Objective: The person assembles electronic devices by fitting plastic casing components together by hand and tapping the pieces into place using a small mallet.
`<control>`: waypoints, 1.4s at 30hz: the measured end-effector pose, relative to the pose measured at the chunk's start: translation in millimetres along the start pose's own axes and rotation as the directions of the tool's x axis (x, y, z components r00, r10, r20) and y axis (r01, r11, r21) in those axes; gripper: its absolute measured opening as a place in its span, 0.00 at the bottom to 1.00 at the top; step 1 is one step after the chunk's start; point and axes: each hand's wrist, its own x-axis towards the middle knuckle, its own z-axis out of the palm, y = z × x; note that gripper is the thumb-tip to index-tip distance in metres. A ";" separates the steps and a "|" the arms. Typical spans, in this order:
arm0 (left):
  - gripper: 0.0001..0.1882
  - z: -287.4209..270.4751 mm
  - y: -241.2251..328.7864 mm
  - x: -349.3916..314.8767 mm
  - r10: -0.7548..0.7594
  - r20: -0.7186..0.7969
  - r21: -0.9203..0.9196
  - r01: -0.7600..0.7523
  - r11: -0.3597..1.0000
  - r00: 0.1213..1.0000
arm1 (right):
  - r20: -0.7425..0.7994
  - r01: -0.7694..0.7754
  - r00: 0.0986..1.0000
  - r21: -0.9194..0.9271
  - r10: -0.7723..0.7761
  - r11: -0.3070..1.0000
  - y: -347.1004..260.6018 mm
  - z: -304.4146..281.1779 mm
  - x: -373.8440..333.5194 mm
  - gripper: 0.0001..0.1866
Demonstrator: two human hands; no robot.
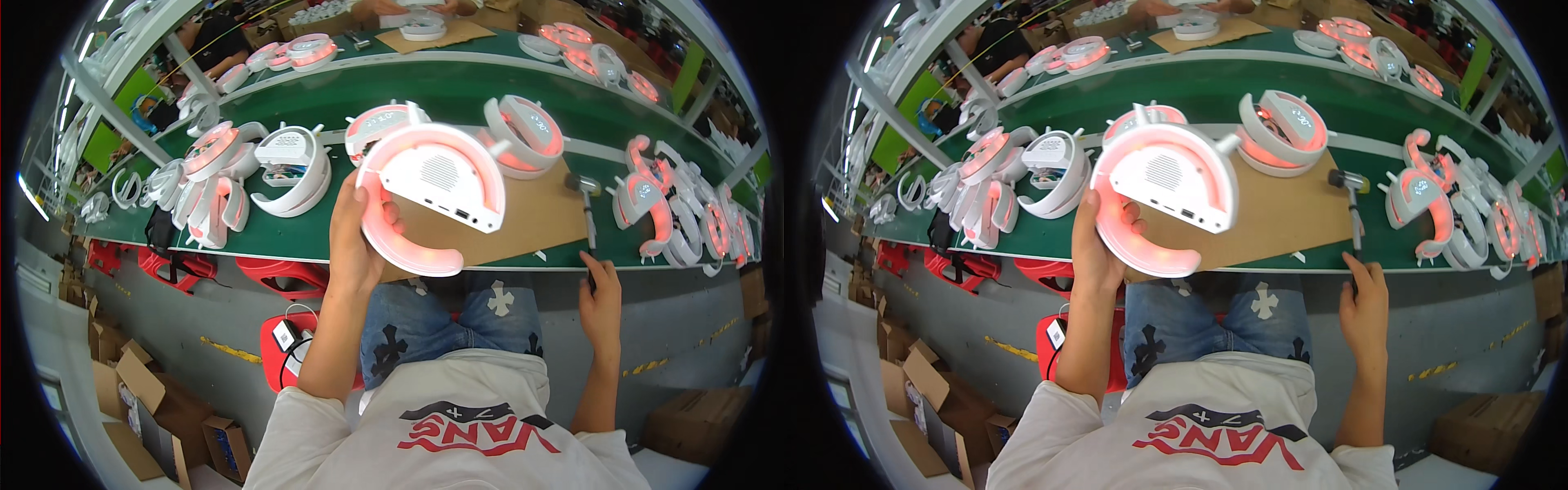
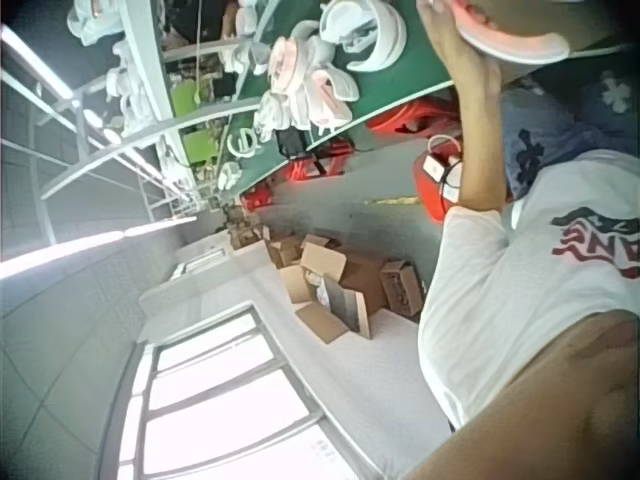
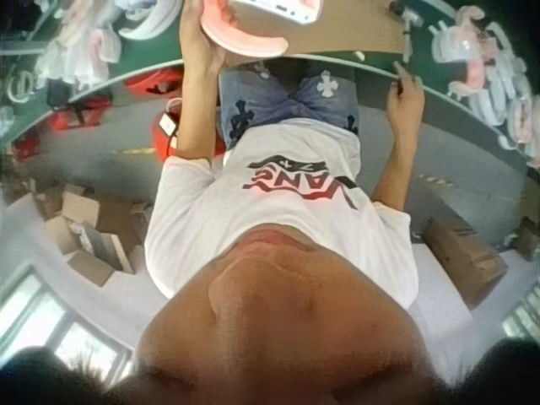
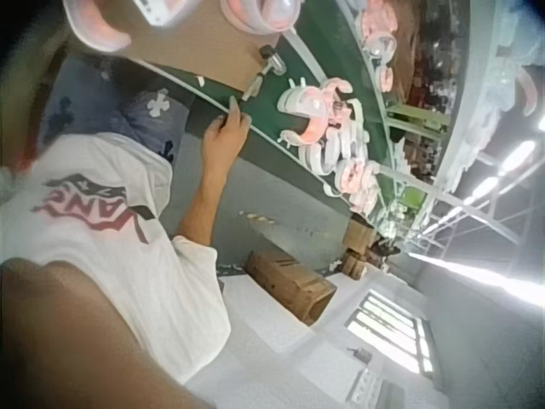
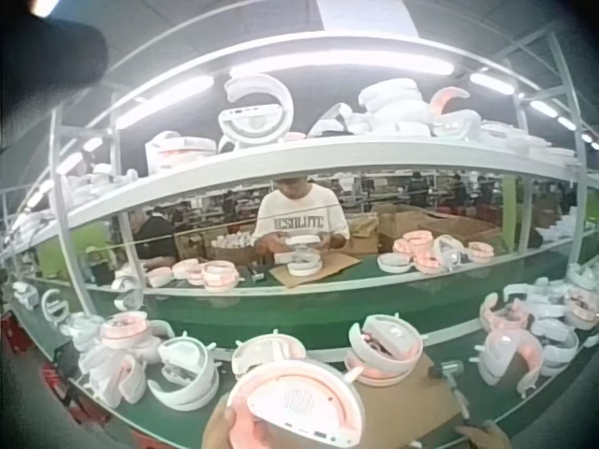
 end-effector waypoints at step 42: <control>0.52 20.3 -49.2 -52.5 -0.289 0.359 0.444 0.110 0.889 0.887 | 0.087 -0.064 0.996 0.760 -0.004 0.646 -66.9 -14.7 30.1 0.26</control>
